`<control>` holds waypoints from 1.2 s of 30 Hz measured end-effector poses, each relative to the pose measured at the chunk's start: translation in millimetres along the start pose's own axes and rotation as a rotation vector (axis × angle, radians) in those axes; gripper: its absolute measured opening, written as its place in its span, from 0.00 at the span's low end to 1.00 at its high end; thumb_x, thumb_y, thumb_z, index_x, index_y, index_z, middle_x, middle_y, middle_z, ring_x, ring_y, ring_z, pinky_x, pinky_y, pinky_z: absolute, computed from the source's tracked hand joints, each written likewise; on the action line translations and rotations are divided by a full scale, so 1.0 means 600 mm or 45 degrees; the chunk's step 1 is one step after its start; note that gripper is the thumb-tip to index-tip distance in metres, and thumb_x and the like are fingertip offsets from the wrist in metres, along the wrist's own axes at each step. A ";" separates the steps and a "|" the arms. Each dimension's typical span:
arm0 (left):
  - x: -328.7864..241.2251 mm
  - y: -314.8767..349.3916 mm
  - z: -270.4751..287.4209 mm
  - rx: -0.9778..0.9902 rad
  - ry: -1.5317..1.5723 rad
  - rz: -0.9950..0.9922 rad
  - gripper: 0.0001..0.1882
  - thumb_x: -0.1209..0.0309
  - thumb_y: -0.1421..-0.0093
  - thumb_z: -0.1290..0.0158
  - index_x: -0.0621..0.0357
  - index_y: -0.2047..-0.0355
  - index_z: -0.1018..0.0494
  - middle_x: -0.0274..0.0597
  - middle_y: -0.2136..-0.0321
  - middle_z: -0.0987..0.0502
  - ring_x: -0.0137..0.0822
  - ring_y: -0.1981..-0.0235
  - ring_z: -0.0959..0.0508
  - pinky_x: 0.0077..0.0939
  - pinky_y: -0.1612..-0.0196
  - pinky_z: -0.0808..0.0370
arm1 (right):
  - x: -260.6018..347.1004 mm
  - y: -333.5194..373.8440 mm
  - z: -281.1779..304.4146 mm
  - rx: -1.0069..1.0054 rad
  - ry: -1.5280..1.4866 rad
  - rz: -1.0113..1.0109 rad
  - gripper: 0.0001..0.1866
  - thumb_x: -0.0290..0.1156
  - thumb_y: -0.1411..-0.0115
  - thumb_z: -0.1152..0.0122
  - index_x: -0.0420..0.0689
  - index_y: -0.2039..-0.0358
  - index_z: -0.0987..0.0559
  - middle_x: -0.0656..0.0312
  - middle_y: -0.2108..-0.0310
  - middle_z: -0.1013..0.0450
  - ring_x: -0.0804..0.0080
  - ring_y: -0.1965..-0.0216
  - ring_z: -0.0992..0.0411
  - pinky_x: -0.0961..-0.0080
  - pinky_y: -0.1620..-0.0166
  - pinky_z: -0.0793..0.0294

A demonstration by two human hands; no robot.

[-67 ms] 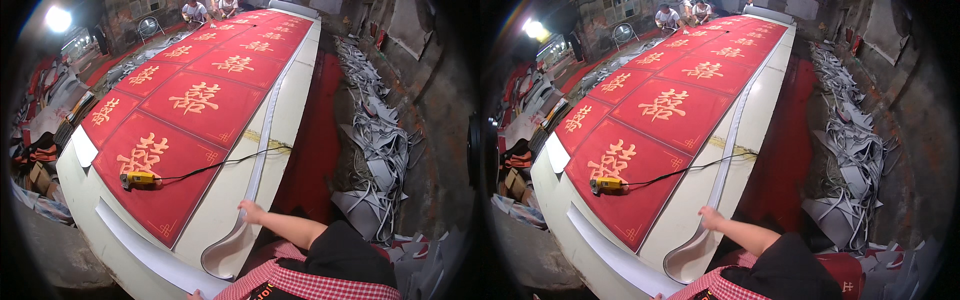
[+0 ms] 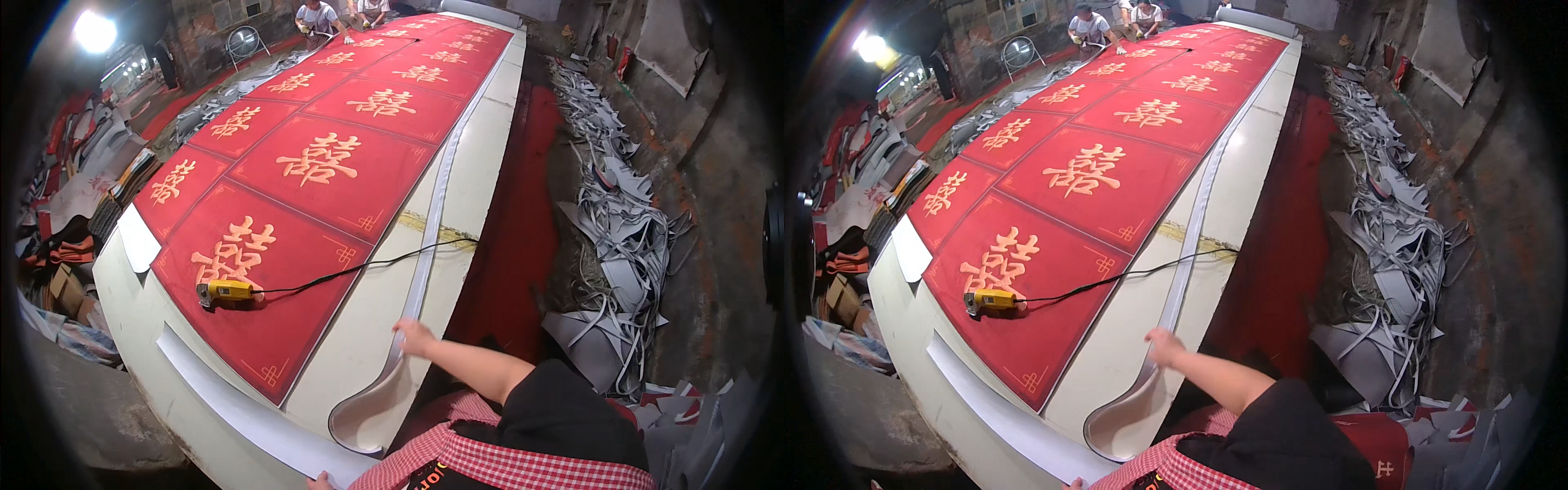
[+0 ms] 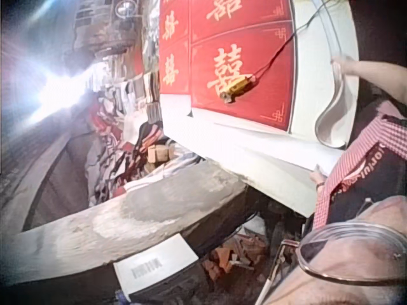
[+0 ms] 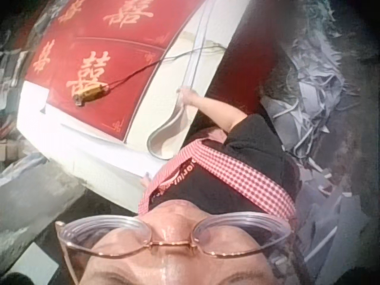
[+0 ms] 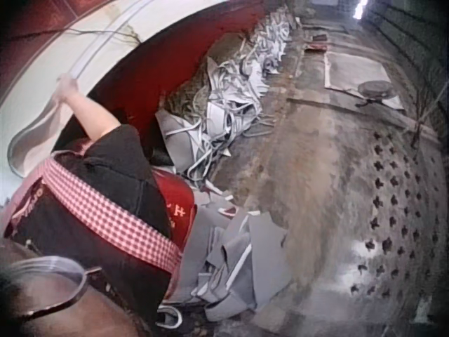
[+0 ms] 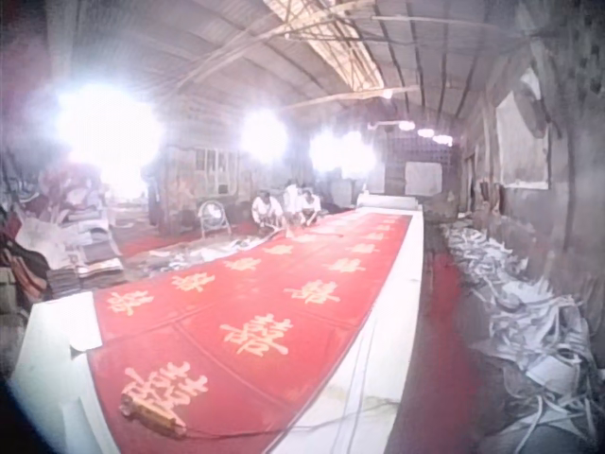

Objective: The person uses a powered fabric cutter to trim excess white border material from around red fabric mats featuring gold characters, then cuts between individual mats to separate them on a large workspace.

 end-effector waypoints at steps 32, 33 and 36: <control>-0.326 0.187 -0.328 -1.591 -0.721 -1.461 0.10 0.75 0.40 0.47 0.64 0.58 0.26 0.53 0.63 0.24 0.49 0.64 0.25 0.40 0.55 0.27 | -0.393 -0.509 0.640 -0.531 -0.333 -0.436 0.19 0.42 0.46 0.43 0.48 0.59 0.36 0.53 0.69 0.25 0.53 0.65 0.25 0.57 0.60 0.29; -0.328 0.160 -0.353 -1.460 -0.513 -1.500 0.10 0.74 0.39 0.47 0.65 0.58 0.26 0.54 0.63 0.24 0.49 0.64 0.25 0.40 0.55 0.27 | -0.410 -0.505 0.729 -1.111 -0.508 -0.404 0.17 0.38 0.42 0.48 0.48 0.56 0.39 0.52 0.69 0.25 0.52 0.65 0.24 0.55 0.63 0.28; -0.438 0.189 -0.491 -1.414 -0.935 -1.534 0.15 0.67 0.40 0.46 0.67 0.59 0.26 0.58 0.62 0.26 0.50 0.65 0.27 0.42 0.55 0.29 | -0.297 -0.445 0.911 -1.092 -0.954 0.104 0.16 0.31 0.42 0.48 0.47 0.55 0.39 0.58 0.76 0.26 0.59 0.72 0.24 0.65 0.72 0.27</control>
Point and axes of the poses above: each hand's wrist, its own y-axis away from the middle knuckle, its own z-axis out of the back of the hand, x = y × z, the point moved 5 cm from there along -y, towards the middle knuckle
